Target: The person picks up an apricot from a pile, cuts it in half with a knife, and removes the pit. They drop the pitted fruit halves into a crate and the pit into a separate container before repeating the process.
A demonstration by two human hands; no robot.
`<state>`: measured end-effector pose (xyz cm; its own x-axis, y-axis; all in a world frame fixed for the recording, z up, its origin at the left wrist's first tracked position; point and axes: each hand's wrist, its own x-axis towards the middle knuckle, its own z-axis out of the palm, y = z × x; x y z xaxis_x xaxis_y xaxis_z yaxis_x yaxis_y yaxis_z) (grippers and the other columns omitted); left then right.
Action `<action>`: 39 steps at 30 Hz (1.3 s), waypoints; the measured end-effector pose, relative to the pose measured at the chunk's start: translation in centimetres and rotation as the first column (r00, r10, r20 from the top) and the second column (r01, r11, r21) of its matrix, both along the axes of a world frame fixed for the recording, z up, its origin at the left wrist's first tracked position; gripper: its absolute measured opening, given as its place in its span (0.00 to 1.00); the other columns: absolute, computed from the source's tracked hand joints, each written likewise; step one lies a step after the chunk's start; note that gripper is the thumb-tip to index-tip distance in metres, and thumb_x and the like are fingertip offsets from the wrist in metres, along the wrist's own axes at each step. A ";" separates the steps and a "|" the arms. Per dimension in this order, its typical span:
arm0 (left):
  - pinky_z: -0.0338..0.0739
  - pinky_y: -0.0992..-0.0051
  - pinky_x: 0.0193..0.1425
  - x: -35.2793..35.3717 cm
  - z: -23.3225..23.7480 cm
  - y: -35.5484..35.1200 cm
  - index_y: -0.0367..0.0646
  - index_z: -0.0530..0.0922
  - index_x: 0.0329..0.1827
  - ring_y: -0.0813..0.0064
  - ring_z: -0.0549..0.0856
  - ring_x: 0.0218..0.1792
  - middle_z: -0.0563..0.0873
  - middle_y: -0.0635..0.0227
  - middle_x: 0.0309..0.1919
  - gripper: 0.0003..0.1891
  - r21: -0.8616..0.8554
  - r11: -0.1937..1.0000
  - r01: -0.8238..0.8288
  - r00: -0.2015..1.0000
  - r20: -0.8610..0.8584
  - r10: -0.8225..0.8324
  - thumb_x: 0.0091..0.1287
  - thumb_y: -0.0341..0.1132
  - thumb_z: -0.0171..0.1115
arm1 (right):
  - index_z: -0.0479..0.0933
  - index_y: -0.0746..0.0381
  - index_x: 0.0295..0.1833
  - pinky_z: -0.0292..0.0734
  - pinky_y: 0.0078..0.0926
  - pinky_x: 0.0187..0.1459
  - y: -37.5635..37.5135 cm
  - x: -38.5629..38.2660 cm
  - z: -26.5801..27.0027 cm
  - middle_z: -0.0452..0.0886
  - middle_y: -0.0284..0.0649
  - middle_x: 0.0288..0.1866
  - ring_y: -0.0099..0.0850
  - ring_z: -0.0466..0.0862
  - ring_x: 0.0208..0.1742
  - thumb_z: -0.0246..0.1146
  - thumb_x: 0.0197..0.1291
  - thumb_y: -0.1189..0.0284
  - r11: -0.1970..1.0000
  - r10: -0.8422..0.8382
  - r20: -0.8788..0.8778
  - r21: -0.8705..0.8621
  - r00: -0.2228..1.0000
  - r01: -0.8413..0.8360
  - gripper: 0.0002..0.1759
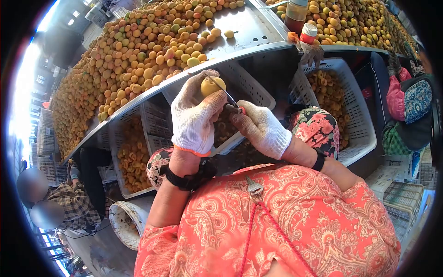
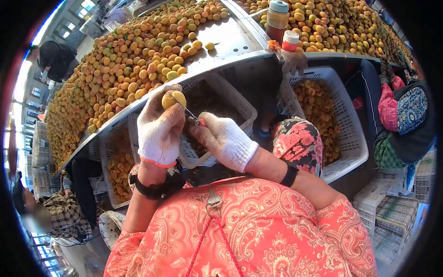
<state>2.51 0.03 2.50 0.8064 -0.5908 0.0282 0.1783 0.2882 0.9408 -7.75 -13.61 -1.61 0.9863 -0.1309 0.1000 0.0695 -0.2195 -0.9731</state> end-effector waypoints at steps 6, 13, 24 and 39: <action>0.68 0.88 0.31 -0.3 -0.8 -0.5 0.37 0.77 0.60 0.88 0.77 0.31 0.82 0.71 0.40 0.21 -0.105 0.994 -0.025 0.996 -0.084 0.016 0.62 0.21 0.65 | 0.71 0.66 0.41 0.75 0.34 0.35 0.5 0.1 -0.6 0.77 0.44 0.27 0.32 0.78 0.30 0.57 0.75 0.59 0.984 0.017 -0.007 0.175 1.000 -0.015 0.19; 0.64 0.88 0.29 -0.3 -1.6 -1.7 0.37 0.75 0.63 0.88 0.71 0.27 0.80 0.71 0.38 0.19 -0.050 0.988 -0.143 0.988 -0.057 0.140 0.69 0.29 0.64 | 0.71 0.67 0.41 0.75 0.34 0.34 0.9 0.9 -1.9 0.77 0.45 0.27 0.32 0.79 0.30 0.57 0.75 0.60 0.982 -0.025 -0.057 0.187 0.998 0.035 0.18; 0.74 0.77 0.31 0.5 -3.7 -2.6 0.41 0.78 0.51 0.77 0.80 0.31 0.82 0.68 0.35 0.22 0.071 0.993 -0.098 0.967 -0.230 0.112 0.74 0.54 0.60 | 0.73 0.65 0.47 0.75 0.50 0.37 0.7 1.0 -2.1 0.82 0.58 0.31 0.58 0.84 0.38 0.57 0.73 0.61 0.970 -0.182 -0.052 -0.173 0.982 0.170 0.16; 0.78 0.71 0.48 1.7 -5.8 -2.4 0.37 0.77 0.55 0.72 0.84 0.43 0.86 0.62 0.44 0.29 0.098 0.992 0.079 0.985 -0.163 -0.062 0.75 0.59 0.56 | 0.74 0.66 0.47 0.76 0.49 0.37 -0.1 1.6 -2.9 0.83 0.58 0.32 0.56 0.84 0.39 0.57 0.73 0.61 0.966 -0.199 -0.057 -0.180 0.978 0.186 0.16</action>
<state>4.24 -2.33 -3.32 0.7517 -0.6393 -0.1620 0.3449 0.1718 0.9228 -6.19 -13.69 -4.54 0.9497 -0.3063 0.0660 -0.0609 -0.3872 -0.9200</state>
